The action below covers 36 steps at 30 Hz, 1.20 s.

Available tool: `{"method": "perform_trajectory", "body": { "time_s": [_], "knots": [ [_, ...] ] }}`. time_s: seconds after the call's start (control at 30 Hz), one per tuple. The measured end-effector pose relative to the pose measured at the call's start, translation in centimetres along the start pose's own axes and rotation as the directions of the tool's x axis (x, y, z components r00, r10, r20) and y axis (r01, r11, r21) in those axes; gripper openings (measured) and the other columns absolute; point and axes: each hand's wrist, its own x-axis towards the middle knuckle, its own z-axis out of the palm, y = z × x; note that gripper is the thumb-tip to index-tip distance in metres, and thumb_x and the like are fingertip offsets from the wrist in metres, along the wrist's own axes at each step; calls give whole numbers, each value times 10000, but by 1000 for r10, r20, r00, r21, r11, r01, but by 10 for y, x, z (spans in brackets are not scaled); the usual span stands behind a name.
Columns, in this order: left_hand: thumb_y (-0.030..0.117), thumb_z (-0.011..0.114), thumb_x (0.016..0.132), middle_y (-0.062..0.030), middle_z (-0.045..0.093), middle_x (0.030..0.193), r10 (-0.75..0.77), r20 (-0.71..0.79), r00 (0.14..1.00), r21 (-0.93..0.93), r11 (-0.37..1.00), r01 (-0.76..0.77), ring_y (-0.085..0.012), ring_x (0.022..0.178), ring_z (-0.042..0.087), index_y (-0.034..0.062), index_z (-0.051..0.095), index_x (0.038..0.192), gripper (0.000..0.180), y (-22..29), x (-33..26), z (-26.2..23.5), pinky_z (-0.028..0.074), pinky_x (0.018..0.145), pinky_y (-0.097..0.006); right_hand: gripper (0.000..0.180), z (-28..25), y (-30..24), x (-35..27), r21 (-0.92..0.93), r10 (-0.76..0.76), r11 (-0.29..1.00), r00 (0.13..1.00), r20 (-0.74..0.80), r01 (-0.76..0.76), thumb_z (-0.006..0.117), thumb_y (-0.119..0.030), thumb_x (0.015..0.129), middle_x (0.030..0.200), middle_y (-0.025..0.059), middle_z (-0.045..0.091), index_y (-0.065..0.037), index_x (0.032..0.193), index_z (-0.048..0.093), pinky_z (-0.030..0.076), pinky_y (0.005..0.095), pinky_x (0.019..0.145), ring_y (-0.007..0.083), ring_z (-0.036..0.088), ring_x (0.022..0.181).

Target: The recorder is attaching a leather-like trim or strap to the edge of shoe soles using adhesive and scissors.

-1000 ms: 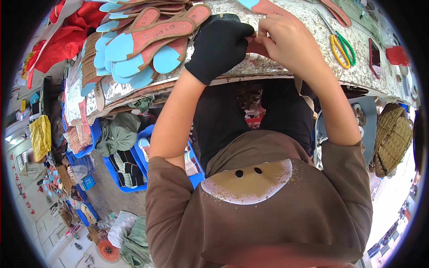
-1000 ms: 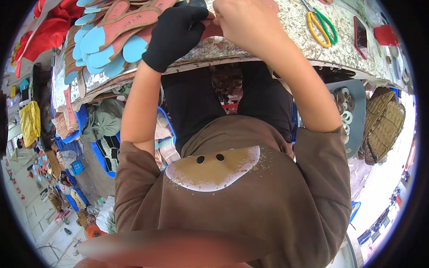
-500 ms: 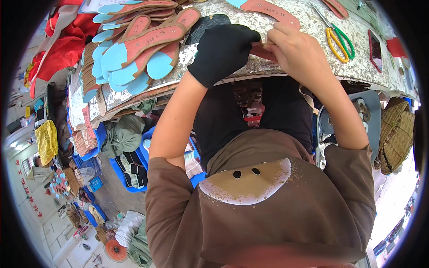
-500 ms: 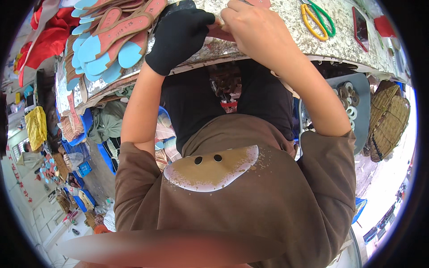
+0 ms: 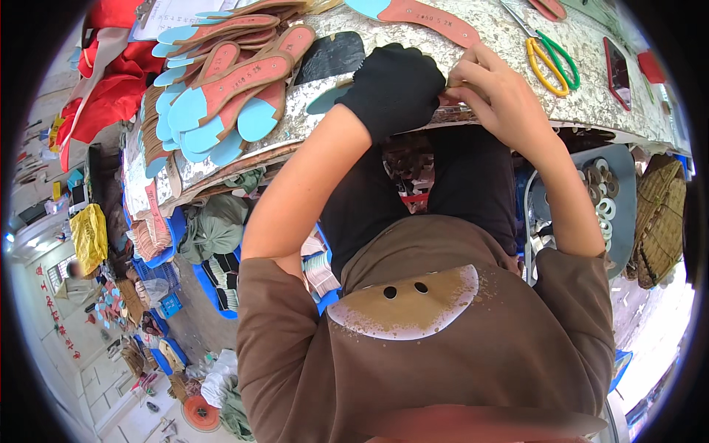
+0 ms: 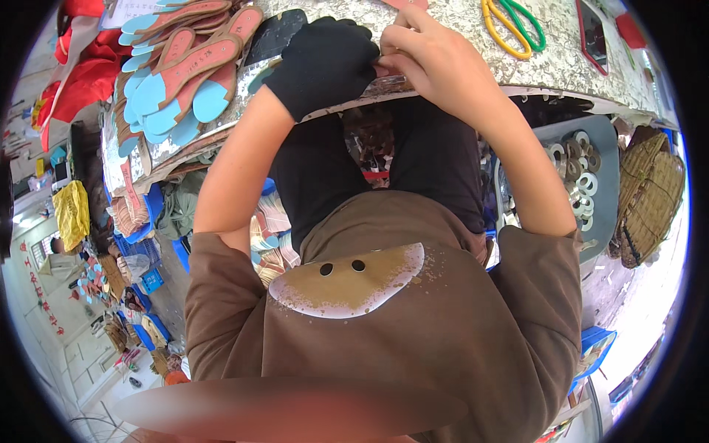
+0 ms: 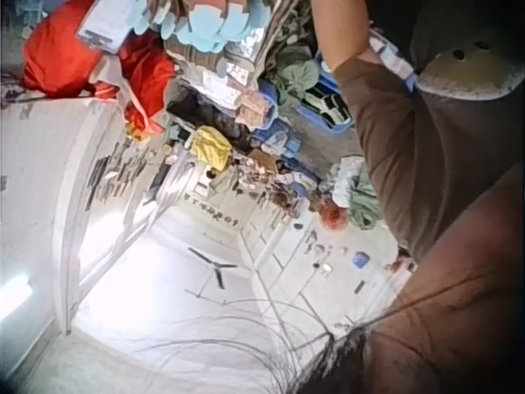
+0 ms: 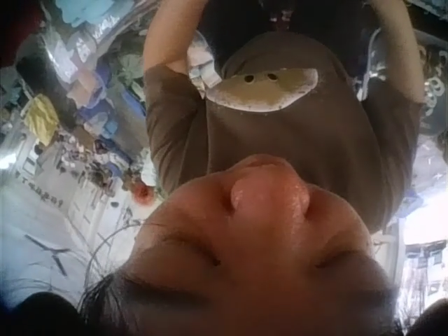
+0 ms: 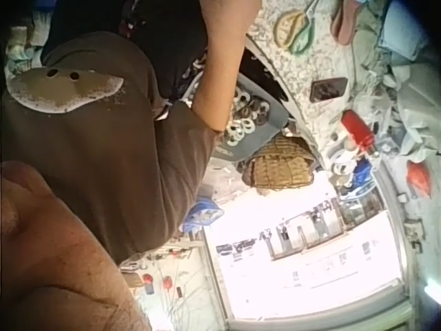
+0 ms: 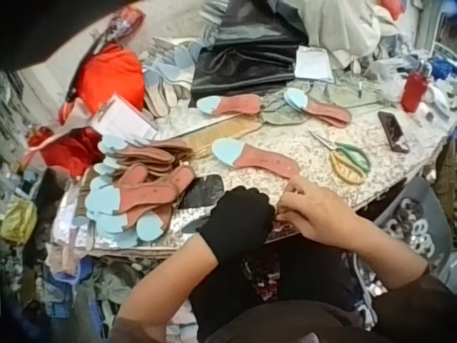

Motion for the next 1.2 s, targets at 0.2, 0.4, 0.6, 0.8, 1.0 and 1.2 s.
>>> {"method": "perform_trajectory", "body": {
  "time_s": [0.2, 0.4, 0.6, 0.8, 1.0, 1.2],
  "knots": [
    [263, 660, 829, -123, 577, 706, -26, 5, 1000, -257, 966, 26, -319, 662, 592, 87, 671, 866, 181, 19, -48, -33, 433, 572, -421, 412, -24, -9, -18, 368, 383, 799, 875, 297, -475, 753, -280, 845, 559, -3, 332, -18, 654, 499, 255, 274, 509, 87, 314, 558],
    [181, 711, 826, -115, 479, 633, -275, -92, 957, -533, 826, 186, -270, 577, 513, 24, 637, 841, 174, 25, -102, -38, 375, 544, -363, 274, 2, -21, -33, 566, 468, 641, 848, 248, -519, 738, -228, 872, 586, -86, 383, -36, 739, 595, 233, 230, 517, 30, 318, 570],
    [186, 658, 893, -55, 619, 726, -699, -15, 715, -922, 286, 261, -116, 678, 575, -13, 682, 979, 218, 47, -133, -21, 441, 611, -301, 159, 29, -57, -29, 808, 492, 459, 863, 115, -370, 685, -62, 897, 693, -60, 529, -19, 1042, 634, 300, 171, 556, 4, 438, 604],
    [180, 620, 944, -18, 667, 827, -884, -97, 456, -995, 86, -44, -86, 722, 580, -10, 670, 1027, 214, 70, -126, -17, 465, 645, -261, 87, 49, -99, -14, 755, 364, 605, 931, 20, -253, 706, -21, 868, 762, -4, 643, -5, 932, 650, 379, 161, 550, 11, 552, 657],
    [181, 640, 930, -27, 683, 870, -930, -83, 358, -996, 73, -43, -81, 762, 598, 7, 672, 1075, 229, 76, -118, -13, 485, 686, -239, 110, 60, -116, 1, 698, 370, 659, 929, 26, -282, 702, -11, 848, 721, 36, 569, -12, 875, 596, 410, 247, 529, 86, 527, 593],
    [192, 698, 870, -55, 705, 906, -874, -11, 485, -1000, 18, 11, -82, 793, 630, 0, 683, 1111, 308, 75, -110, -19, 514, 724, -252, 153, 49, -108, 8, 534, 242, 822, 970, -8, -200, 722, 3, 771, 772, 79, 494, -25, 844, 590, 445, 311, 557, 227, 561, 680]
  ]
}}
